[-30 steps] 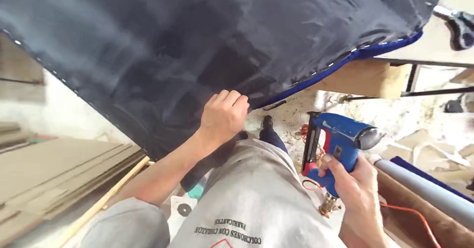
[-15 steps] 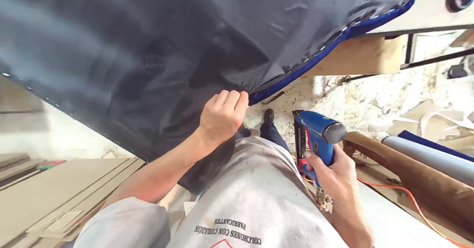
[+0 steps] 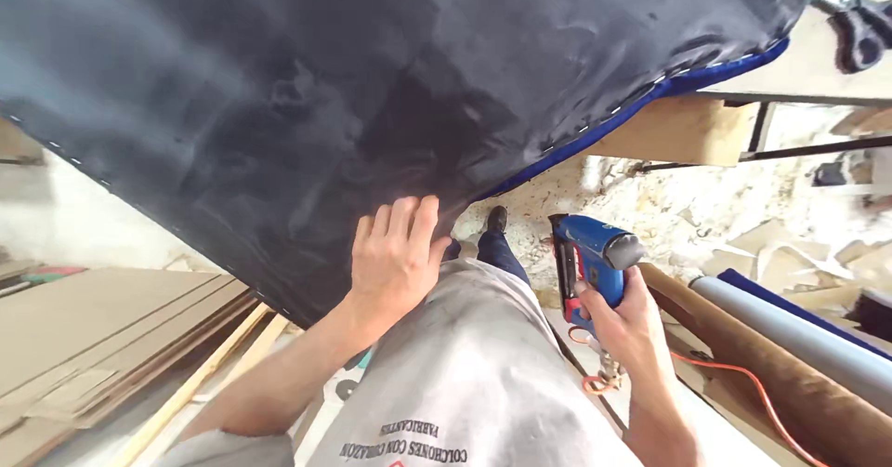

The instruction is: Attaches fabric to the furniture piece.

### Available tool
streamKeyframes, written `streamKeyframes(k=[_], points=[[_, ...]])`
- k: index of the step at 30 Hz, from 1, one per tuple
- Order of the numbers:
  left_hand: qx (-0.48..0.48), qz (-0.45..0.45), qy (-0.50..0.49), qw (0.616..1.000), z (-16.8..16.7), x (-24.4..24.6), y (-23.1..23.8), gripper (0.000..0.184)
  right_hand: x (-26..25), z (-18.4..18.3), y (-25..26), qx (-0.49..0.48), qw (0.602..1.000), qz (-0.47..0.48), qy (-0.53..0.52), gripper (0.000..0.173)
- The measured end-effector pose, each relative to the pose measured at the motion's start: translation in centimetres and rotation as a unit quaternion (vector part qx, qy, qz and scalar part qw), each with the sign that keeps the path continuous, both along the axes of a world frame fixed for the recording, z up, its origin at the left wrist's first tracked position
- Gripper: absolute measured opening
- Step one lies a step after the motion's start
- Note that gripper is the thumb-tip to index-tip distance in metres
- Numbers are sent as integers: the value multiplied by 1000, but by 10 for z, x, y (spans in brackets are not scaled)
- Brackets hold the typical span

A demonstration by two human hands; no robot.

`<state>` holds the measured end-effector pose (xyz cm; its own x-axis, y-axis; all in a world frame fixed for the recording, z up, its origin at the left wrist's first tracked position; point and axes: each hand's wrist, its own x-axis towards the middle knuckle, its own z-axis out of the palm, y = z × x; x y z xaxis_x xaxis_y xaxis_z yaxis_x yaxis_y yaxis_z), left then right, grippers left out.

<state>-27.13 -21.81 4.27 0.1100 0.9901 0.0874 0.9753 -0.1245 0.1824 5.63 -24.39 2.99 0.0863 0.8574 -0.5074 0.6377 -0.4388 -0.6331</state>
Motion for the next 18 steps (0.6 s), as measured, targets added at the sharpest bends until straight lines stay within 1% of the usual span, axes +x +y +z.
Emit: streamKeyframes(k=[2,4,6,9,11,14,16,18], points=[[-3,18,5,1000,-5,1,-13,45,13,-8,4,-28,997,8,-75,64],[-3,50,-11,999,-12,1,-24,41,22,-25,12,-48,990,31,-129,62],[13,91,-35,995,-15,3,-33,35,29,-50,21,-71,984,63,-153,61],[41,134,-44,989,-15,4,-35,22,38,-106,29,-102,979,106,-142,62],[54,139,-32,988,-11,2,-32,20,37,-140,30,-118,977,132,-122,62],[77,126,-16,989,1,-2,-28,16,28,-161,31,-157,964,183,-113,61],[97,105,-2,990,5,-5,-25,12,25,-168,27,-157,959,217,-95,60],[121,78,13,989,1,-7,-23,16,25,-174,23,-147,954,248,-86,59]])
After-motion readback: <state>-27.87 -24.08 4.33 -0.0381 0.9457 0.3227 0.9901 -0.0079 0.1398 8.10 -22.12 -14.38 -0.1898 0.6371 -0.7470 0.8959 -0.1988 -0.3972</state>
